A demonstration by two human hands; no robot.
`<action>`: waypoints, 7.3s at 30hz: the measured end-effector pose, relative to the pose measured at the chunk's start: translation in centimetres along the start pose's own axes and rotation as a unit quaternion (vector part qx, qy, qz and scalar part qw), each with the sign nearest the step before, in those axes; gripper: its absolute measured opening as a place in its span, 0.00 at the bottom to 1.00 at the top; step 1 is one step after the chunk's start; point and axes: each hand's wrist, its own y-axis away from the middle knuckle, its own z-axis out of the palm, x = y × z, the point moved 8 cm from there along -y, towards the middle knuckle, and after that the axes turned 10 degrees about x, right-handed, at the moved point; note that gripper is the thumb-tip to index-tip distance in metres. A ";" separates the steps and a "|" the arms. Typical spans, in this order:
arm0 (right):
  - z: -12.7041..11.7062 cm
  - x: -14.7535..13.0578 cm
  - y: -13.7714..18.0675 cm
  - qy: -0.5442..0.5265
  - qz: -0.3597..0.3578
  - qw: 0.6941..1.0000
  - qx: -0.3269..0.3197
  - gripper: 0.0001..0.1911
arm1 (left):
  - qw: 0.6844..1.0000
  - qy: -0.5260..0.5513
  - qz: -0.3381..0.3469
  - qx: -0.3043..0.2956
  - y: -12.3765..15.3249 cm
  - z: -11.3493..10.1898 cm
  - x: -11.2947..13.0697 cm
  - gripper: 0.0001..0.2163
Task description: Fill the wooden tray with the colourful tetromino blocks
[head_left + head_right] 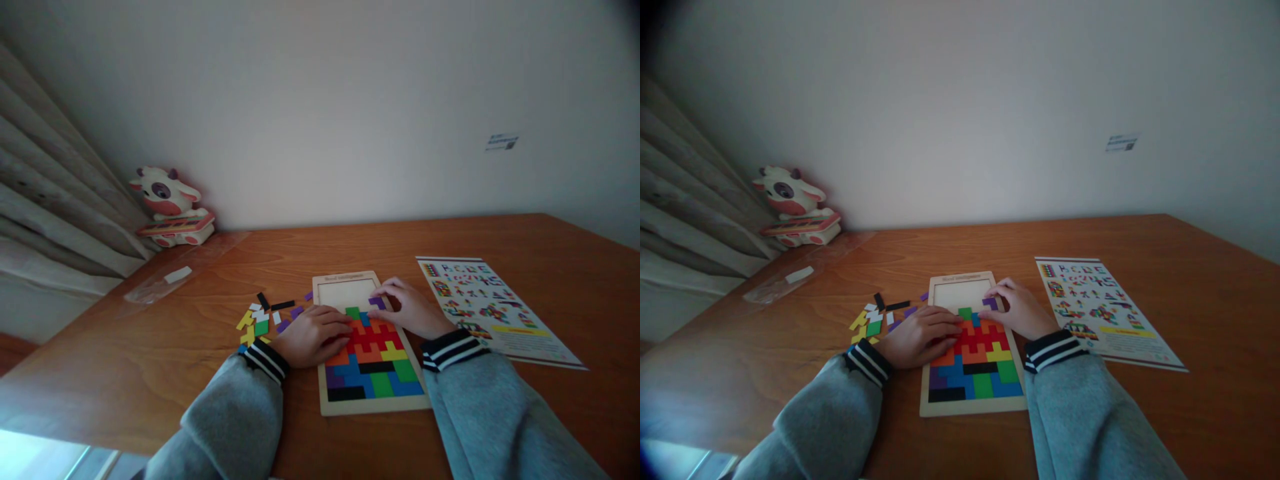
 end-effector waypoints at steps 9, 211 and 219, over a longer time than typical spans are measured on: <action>-0.2 -0.3 0.0 -0.016 0.000 1.000 -0.007 0.18 | 1.000 0.003 -0.004 -0.005 0.1 -0.1 0.0 0.11; -1.4 5.4 -2.1 0.099 0.174 0.978 0.064 0.25 | 0.955 -0.019 -0.250 0.157 5.6 -5.2 -12.4 0.09; -1.2 2.1 -0.9 0.041 0.104 0.989 0.096 0.21 | 0.953 0.016 -0.233 0.195 5.0 -5.8 -10.5 0.11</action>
